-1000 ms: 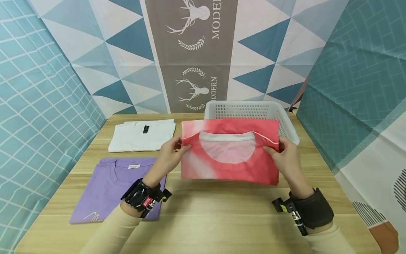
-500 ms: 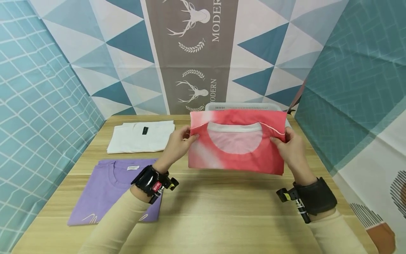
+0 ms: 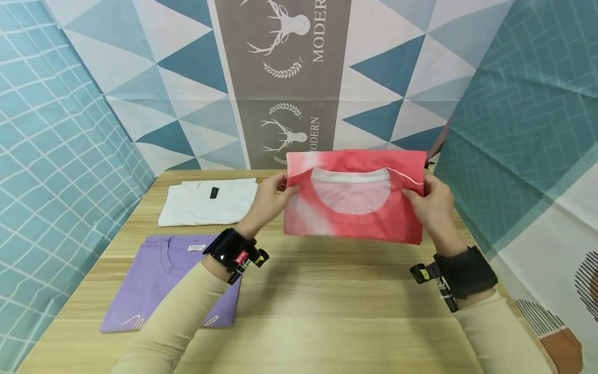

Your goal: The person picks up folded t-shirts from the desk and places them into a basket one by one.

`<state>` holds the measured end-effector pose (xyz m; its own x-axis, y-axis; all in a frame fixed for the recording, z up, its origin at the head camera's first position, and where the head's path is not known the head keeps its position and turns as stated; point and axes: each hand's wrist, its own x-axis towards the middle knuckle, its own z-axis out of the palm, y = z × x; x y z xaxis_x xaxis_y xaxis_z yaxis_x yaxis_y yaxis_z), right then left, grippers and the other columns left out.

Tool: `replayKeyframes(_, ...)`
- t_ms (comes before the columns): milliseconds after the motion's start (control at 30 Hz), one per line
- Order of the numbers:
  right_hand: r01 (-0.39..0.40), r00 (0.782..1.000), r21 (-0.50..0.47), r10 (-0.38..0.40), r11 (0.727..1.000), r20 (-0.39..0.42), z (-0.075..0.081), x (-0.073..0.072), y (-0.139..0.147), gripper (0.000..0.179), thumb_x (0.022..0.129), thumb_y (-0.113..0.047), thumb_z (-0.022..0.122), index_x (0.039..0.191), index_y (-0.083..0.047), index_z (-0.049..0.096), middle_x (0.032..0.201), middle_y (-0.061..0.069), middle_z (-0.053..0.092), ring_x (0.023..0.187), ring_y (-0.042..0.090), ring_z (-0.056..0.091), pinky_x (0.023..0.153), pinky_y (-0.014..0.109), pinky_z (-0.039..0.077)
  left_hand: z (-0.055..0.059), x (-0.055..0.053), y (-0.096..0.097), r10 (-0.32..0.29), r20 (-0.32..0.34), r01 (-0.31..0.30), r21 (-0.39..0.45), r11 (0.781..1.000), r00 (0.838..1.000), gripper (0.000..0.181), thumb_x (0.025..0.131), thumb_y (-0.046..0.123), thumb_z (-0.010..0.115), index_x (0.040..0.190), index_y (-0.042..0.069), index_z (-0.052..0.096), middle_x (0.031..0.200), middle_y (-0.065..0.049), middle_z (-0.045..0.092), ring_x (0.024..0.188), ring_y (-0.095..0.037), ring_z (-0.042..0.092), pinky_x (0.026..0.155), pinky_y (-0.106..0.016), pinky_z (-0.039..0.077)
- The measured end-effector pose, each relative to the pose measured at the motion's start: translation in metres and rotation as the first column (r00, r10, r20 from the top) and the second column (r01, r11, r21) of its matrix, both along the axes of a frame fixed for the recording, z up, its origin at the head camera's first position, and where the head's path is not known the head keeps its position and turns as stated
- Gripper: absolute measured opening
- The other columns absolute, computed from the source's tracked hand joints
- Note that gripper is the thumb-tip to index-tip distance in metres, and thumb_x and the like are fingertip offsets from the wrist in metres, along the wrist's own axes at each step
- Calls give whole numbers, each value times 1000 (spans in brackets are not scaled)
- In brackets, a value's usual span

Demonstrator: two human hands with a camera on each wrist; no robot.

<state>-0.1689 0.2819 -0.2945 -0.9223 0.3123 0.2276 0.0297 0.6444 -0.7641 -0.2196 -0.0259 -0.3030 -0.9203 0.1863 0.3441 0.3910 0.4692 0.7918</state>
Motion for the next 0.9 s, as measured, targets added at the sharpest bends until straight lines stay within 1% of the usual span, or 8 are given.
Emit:
replayKeyframes(67,8,1000,-1,-8,1000,-3,2,-2,1,45,95,-26,59,130,0,52,89,-24,45,75,-14,45,66,1,39,2,-3,2,5,-1,-5,-3,1000,1000,18,90,10,64,104,-1,64,98,-18,70,92,-28,66,82,-34,55)
replayKeyframes(133,17,1000,-1,-17,1000,1,4,-5,1,45,95,-26,59,130,-1,52,91,-20,48,76,-13,45,66,1,39,3,-6,4,10,-7,-10,-3,1000,1000,18,91,10,64,104,-2,64,99,-18,70,93,-28,66,83,-34,55)
replayKeyframes(200,25,1000,4,-25,1000,9,6,-8,1,46,95,-27,58,131,-1,51,99,-9,56,76,-12,44,66,1,38,4,-9,6,16,-17,-16,-1,1000,1000,18,90,9,64,104,-2,64,98,-19,70,93,-28,66,83,-35,55)
replayKeyframes(267,31,999,17,-31,999,20,8,-11,1,46,95,-28,58,132,-1,51,109,7,61,76,-10,45,66,2,38,6,-12,8,18,-24,-18,3,1000,1000,17,90,8,64,102,-3,63,98,-19,69,93,-29,66,83,-35,55)
replayKeyframes(367,46,998,41,-47,998,35,11,-16,3,47,95,-29,57,132,0,51,123,22,59,77,-5,45,66,3,36,8,-16,11,22,-26,-22,1,1000,999,16,90,8,64,102,-2,63,98,-18,69,93,-28,65,82,-33,55)
replayKeyframes(700,60,998,129,-63,990,23,19,-30,9,44,95,-29,57,127,1,54,121,27,61,90,21,53,63,8,34,21,-25,21,40,-22,-40,-12,999,999,20,92,10,62,108,0,63,102,-17,69,94,-27,64,80,-31,52)
replayKeyframes(833,69,997,145,-72,987,17,22,-36,9,44,95,-28,58,129,1,53,120,28,61,97,31,55,65,11,34,22,-33,24,53,-16,-54,-6,999,998,19,92,10,62,108,0,64,101,-17,70,92,-25,64,76,-27,48)
replayKeyframes(900,74,997,146,-77,986,15,22,-39,8,43,95,-27,57,129,1,53,120,28,61,98,32,55,65,12,34,21,-37,25,60,-10,-60,-1,998,998,19,92,10,62,108,0,64,101,-17,70,91,-25,64,75,-26,48)
